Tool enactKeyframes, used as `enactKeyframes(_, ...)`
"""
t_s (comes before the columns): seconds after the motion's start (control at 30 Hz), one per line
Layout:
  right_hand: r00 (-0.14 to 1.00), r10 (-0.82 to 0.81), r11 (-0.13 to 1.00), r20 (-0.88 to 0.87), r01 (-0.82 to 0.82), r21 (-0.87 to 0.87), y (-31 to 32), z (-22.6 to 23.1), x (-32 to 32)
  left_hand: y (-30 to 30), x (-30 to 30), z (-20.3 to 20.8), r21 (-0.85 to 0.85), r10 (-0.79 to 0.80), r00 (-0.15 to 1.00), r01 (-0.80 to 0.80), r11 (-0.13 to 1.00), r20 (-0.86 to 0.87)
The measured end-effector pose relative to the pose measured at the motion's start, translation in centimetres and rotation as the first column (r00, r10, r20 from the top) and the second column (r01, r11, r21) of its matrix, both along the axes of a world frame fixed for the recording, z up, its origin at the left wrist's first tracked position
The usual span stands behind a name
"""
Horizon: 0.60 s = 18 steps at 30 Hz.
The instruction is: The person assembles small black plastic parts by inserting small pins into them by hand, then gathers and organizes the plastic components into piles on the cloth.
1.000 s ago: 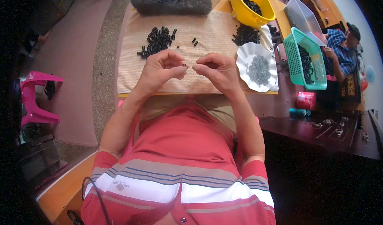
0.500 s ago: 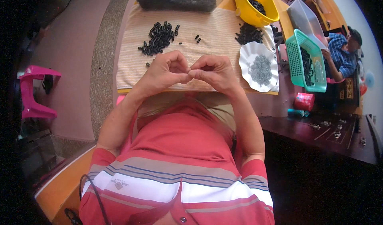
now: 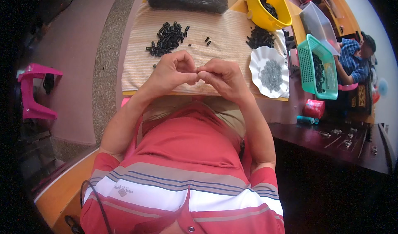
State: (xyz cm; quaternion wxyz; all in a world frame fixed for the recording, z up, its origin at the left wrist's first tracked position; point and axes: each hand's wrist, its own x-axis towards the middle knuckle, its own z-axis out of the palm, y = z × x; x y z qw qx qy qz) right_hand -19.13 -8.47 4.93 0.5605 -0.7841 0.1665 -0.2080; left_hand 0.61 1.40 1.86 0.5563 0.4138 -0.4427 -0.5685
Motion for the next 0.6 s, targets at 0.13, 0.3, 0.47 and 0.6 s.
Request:
enactKeyframes(0.13,0.998,-0.06,0.875,-0.029,0.039,-0.483,0.7,0.4,0.5,-0.2,0.2,-0.2,0.004,0.071,0.997,-0.071,0.997,-0.023)
enactKeyframes(0.3,0.963,-0.26,0.9,-0.071,0.215,-0.378,-0.9,-0.1,0.9,-0.3,0.4,-0.5,0.017,0.078,0.995,-0.077,0.997,-0.061)
enactKeyframes(0.47,0.876,-0.46,0.75,-0.145,0.295,-0.592,-5.1,-1.1,2.9,-0.4,0.4,-0.3,0.034,0.078,0.996,-0.076,0.996,-0.043)
enactKeyframes(0.6,0.798,-0.524,0.678,-0.297,0.18,-0.713,-6.2,-1.7,4.3,-0.5,0.3,-0.6,0.01,0.107,0.992,-0.107,0.994,-0.06)
